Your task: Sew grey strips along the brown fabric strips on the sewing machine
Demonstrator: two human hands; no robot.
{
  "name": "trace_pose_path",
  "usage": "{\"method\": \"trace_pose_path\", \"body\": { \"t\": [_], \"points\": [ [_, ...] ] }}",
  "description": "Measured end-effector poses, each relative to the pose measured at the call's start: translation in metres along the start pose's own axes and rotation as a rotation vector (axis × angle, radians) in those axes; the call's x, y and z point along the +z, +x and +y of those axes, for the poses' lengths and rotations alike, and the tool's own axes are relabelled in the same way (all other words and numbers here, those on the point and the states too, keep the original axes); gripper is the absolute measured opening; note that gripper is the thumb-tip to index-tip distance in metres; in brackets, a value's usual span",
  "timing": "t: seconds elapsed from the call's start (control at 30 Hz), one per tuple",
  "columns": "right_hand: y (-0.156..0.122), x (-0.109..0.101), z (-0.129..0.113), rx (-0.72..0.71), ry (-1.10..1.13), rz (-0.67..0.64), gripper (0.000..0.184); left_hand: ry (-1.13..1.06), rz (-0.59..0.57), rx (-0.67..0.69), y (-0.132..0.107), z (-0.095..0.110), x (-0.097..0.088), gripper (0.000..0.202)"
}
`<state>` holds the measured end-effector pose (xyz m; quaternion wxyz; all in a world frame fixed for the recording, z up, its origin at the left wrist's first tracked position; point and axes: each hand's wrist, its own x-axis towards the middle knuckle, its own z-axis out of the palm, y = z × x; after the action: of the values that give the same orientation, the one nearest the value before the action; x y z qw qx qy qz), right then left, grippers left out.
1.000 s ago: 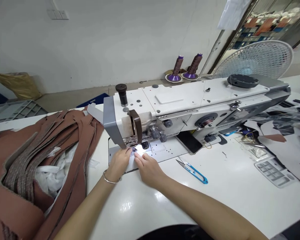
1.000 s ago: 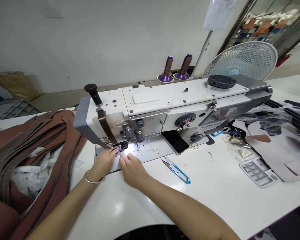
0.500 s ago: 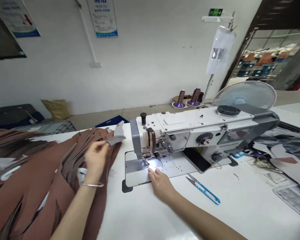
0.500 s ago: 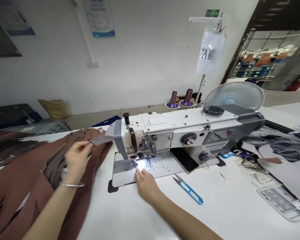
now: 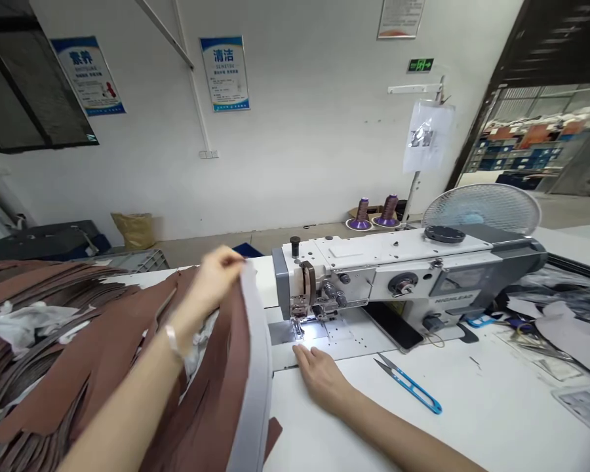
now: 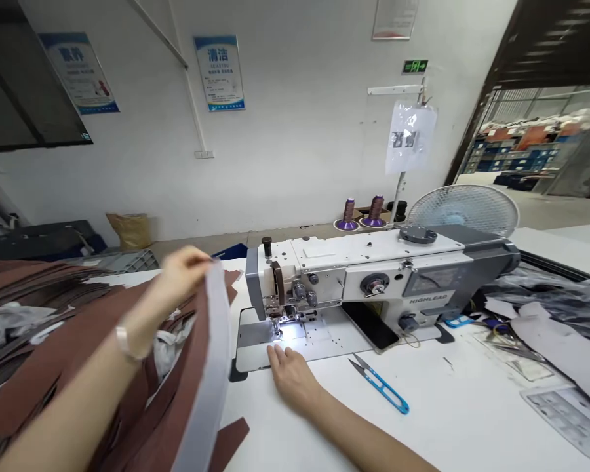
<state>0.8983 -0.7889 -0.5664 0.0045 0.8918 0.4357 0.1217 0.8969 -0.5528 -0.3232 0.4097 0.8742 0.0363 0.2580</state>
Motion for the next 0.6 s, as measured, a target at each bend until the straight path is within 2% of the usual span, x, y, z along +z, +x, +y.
{"method": "trace_pose_path", "body": {
  "t": [0.03, 0.07, 0.13, 0.23, 0.3, 0.37, 0.5, 0.6],
  "points": [
    [0.000, -0.004, -0.007, -0.002, 0.006, 0.022, 0.060, 0.012, -0.121, -0.029, -0.010, -0.016, 0.031, 0.002],
    [-0.001, -0.009, -0.015, -0.022, 0.018, 0.051, 0.061, 0.026, -0.223, -0.059, -0.020, -0.032, 0.060, 0.007],
    [-0.003, -0.021, -0.032, -0.142, 0.041, 0.119, 0.054, 0.067, -0.349, -0.112, -0.040, -0.066, 0.105, 0.012],
    [-0.002, -0.035, -0.051, -0.381, 0.023, 0.215, 0.039, 0.123, -0.456, -0.157, -0.058, -0.102, 0.144, 0.013],
    [0.002, -0.037, -0.056, -0.429, -0.003, 0.269, 0.034, 0.138, -0.504, -0.160, -0.063, -0.115, 0.155, 0.013],
    [0.009, -0.033, -0.057, -0.413, 0.002, 0.297, 0.030, 0.141, -0.543, -0.159, -0.063, -0.122, 0.160, 0.015],
    [0.027, -0.011, -0.055, -0.471, -0.009, 0.278, 0.017, 0.146, -0.573, -0.178, -0.061, -0.131, 0.163, 0.016],
    [0.036, 0.008, -0.055, -0.530, -0.093, 0.247, 0.018, 0.134, -0.570, -0.197, -0.063, -0.135, 0.163, 0.016]
  ]
}}
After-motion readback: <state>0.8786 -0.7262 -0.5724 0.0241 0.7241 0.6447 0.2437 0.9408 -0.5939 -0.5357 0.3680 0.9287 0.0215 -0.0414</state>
